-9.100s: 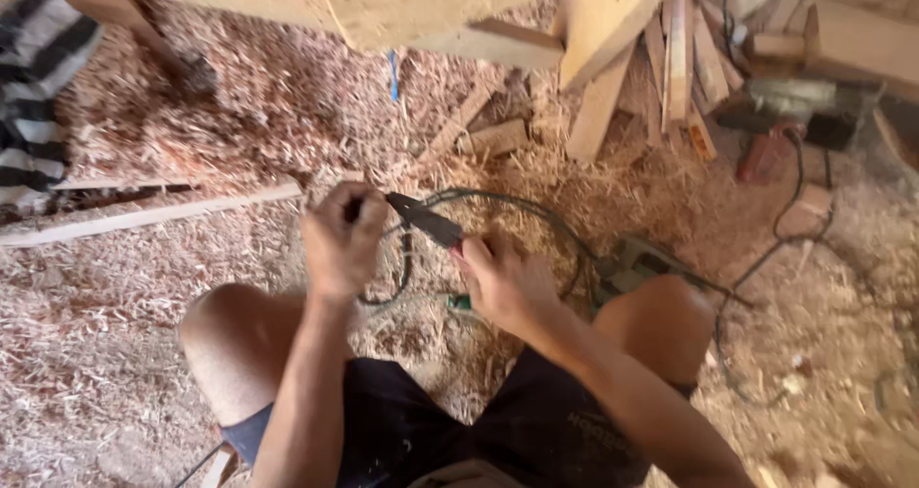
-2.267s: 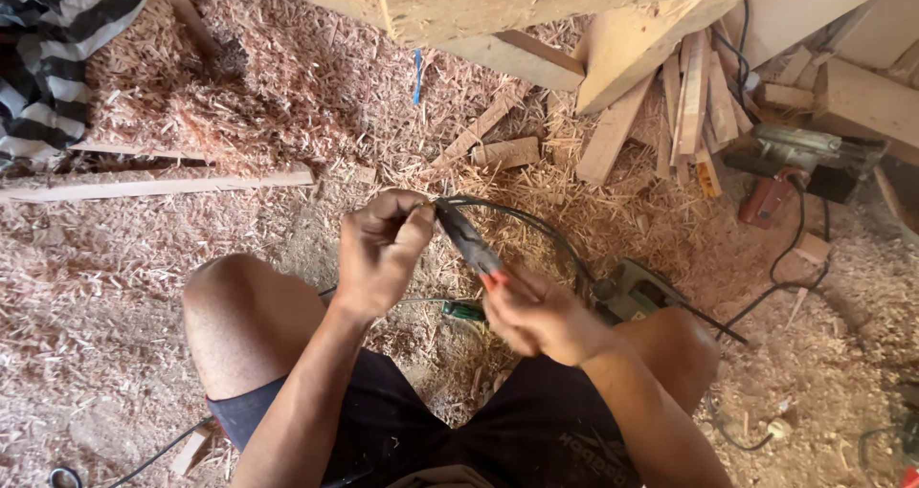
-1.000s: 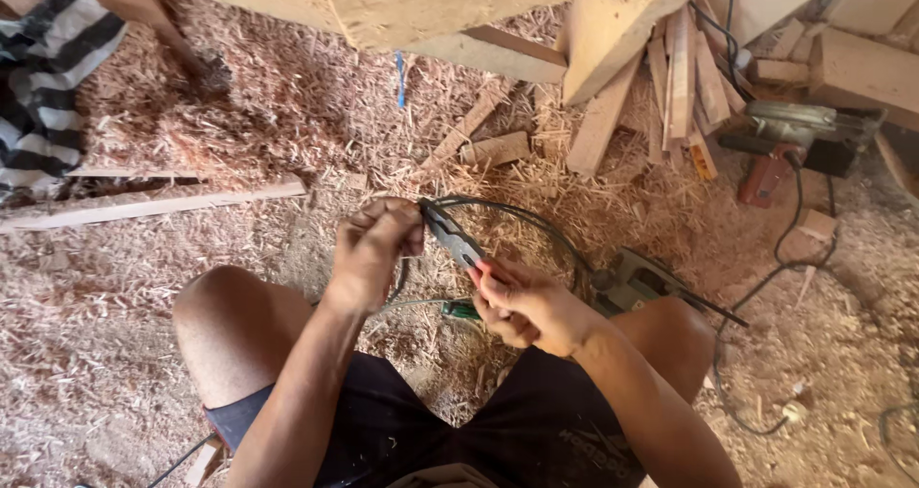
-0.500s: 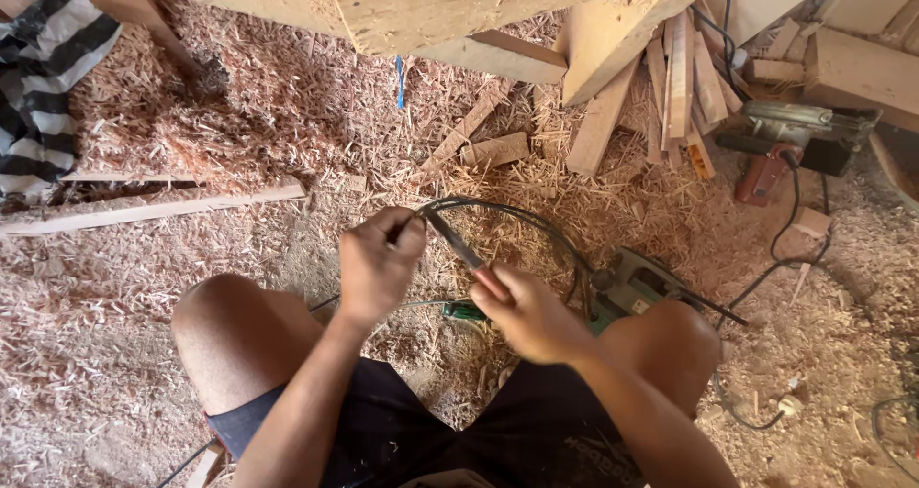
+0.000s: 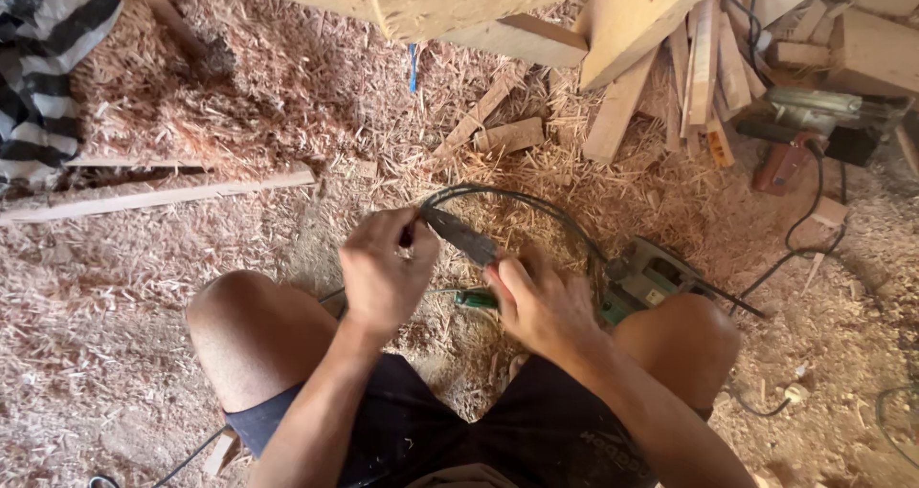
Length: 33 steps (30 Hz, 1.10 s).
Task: The person uses pliers to strip a power cable and then uses a screwdriver to tighten screws on the motor housing of a green handheld power tool while sitting on a floor covered in wood shavings.
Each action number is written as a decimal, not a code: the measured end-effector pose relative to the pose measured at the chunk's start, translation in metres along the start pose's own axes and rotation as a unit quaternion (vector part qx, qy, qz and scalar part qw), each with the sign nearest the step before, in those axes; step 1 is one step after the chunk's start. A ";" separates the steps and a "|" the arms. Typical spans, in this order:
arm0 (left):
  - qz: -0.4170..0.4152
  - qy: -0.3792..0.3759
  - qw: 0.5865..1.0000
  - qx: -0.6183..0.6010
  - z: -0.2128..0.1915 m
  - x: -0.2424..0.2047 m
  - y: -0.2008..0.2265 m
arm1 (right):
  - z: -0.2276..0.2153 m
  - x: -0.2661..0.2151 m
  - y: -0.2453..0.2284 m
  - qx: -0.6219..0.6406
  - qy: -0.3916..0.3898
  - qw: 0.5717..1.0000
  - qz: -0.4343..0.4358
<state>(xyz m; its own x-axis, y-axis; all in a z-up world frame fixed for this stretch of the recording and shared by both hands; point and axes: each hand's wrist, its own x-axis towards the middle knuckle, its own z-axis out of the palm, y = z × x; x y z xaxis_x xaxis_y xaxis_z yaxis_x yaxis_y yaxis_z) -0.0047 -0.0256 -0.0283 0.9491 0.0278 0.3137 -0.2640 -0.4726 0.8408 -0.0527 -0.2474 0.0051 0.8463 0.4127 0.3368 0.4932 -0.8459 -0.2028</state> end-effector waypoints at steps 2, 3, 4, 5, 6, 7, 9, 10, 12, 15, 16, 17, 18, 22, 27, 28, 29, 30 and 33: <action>0.159 0.103 0.970 0.152 0.009 0.000 0.000 | 0.006 -0.005 0.001 0.007 0.028 1.000 -0.008; 0.143 0.091 0.977 0.130 0.010 -0.001 -0.001 | 0.008 -0.008 0.002 0.011 0.042 0.999 -0.013; 0.128 0.080 0.982 0.109 0.009 -0.001 -0.003 | 0.009 -0.009 0.006 0.204 -0.047 0.977 0.028; 0.114 0.070 0.987 0.087 0.007 -0.002 -0.005 | 0.009 -0.010 0.010 0.387 -0.135 0.909 0.068; -0.006 0.016 0.992 -0.122 0.003 -0.001 -0.008 | 0.008 -0.011 0.014 0.551 -0.216 0.799 0.108; -0.127 -0.037 0.937 -0.323 -0.004 -0.001 -0.012 | 0.007 -0.015 0.015 0.519 -0.208 0.822 0.108; -0.223 -0.096 0.830 -0.501 -0.009 -0.004 -0.015 | 0.002 -0.020 0.014 0.453 -0.195 0.863 0.108; -0.204 -0.107 0.837 -0.497 -0.010 -0.004 -0.015 | 0.001 -0.020 0.011 0.419 -0.186 0.882 0.107; -0.086 -0.071 0.948 -0.298 -0.007 -0.003 -0.013 | 0.000 -0.017 0.005 0.349 -0.167 0.916 0.103; 0.081 0.021 0.990 0.117 0.005 -0.002 -0.004 | 0.007 -0.011 -0.002 -0.010 0.023 1.000 -0.006; 0.047 0.012 0.994 0.100 0.007 -0.002 -0.001 | 0.006 -0.011 -0.002 0.107 -0.034 0.992 0.050; 0.014 0.003 0.997 0.082 0.007 -0.001 0.002 | 0.004 -0.013 -0.002 0.239 -0.085 0.962 0.102; -0.095 -0.034 0.989 -0.109 0.003 0.002 0.002 | 0.002 -0.013 -0.001 0.370 -0.142 0.905 0.153; -0.332 -0.103 0.768 -0.537 -0.014 0.011 0.006 | -0.009 -0.021 -0.003 0.477 -0.189 0.843 0.160; -0.162 -0.069 0.922 -0.346 -0.012 0.013 0.003 | -0.009 -0.025 -0.014 0.287 -0.102 0.942 0.145; 0.006 0.009 0.991 -0.132 -0.012 0.012 0.001 | -0.006 -0.024 -0.016 0.162 -0.047 0.981 0.100; 0.174 0.088 0.977 0.091 -0.011 0.012 -0.003 | -0.003 -0.022 -0.017 0.044 0.000 0.997 0.064; 0.172 0.087 0.977 0.092 -0.009 0.011 -0.006 | -0.002 -0.021 -0.016 -0.079 0.047 0.995 0.025; 0.123 0.063 0.990 0.039 -0.007 0.010 -0.017 | -0.007 -0.016 -0.010 0.128 -0.092 0.969 0.191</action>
<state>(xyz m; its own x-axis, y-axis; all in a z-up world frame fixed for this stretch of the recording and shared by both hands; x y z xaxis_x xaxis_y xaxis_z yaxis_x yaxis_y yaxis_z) 0.0078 -0.0113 -0.0369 0.8274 0.0107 0.5615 -0.4658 -0.5454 0.6968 -0.0730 -0.2479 0.0082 0.9867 0.1603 0.0269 0.1515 -0.8475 -0.5087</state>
